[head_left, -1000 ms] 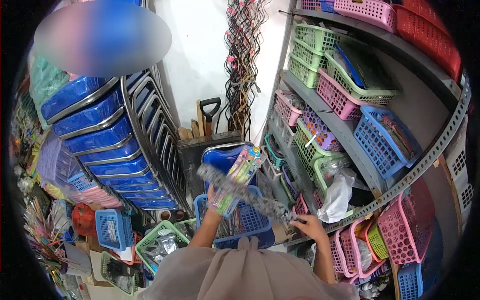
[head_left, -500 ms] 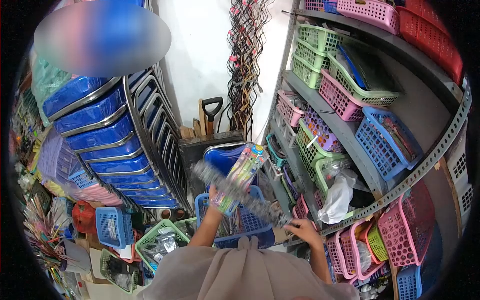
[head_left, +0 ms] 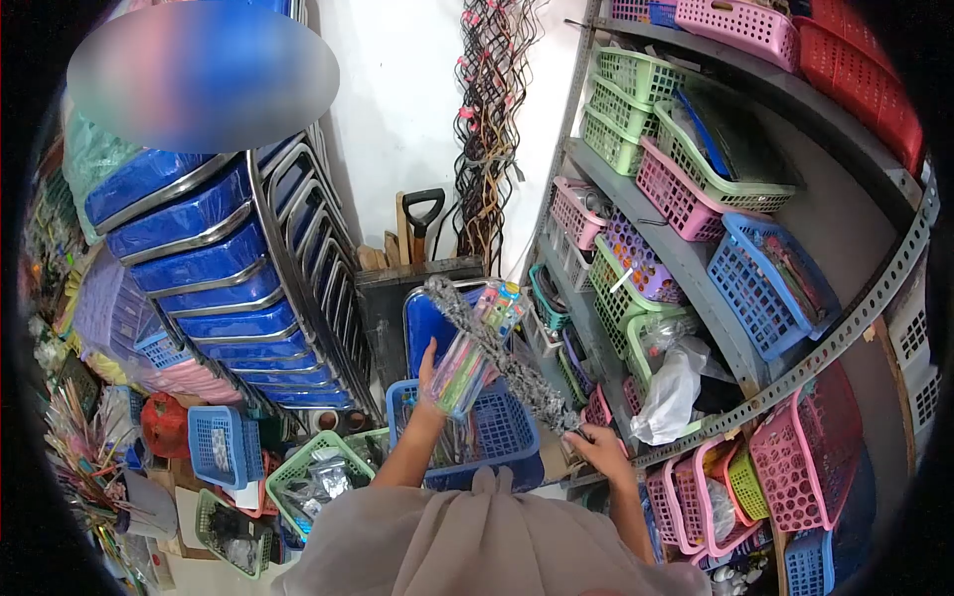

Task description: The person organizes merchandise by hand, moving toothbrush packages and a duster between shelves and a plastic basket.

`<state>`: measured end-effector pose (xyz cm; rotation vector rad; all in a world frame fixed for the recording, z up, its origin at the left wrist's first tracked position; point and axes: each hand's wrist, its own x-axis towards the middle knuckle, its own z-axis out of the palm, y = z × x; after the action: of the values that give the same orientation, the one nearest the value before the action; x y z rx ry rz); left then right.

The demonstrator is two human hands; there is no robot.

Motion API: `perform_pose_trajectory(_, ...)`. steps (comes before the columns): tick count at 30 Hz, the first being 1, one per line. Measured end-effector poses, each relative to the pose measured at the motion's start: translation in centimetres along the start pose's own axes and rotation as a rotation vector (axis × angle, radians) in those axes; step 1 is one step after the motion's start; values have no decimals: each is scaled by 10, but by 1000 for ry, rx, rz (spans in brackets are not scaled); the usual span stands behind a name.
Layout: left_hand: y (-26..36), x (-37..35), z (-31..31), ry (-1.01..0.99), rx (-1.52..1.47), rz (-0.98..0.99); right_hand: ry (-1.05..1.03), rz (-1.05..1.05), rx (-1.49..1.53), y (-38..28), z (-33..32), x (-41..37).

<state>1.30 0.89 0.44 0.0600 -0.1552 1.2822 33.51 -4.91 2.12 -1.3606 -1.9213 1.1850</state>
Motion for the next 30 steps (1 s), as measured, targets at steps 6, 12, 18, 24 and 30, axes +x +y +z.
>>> perform_pose_trajectory(6, 4, 7, 1, 0, -58, 3, -107, -99, -98, -14, -2, -2)
perform_pose_trajectory(12, 4, 2, 8, 60, -96, -23, -64, -28, -73, -44, -2, -7)
perform_pose_trajectory(18, 9, 4, -8, 73, 323, 104, 32, -35, -53, -10, 10, 9)
perform_pose_trajectory(24, 23, -14, -23, 164, 117, 70, -190, -70, 14, -8, 21, 14)
perform_pose_trajectory(30, 40, -49, -35, 205, 115, 219, 281, -25, -130, 68, 45, 53)
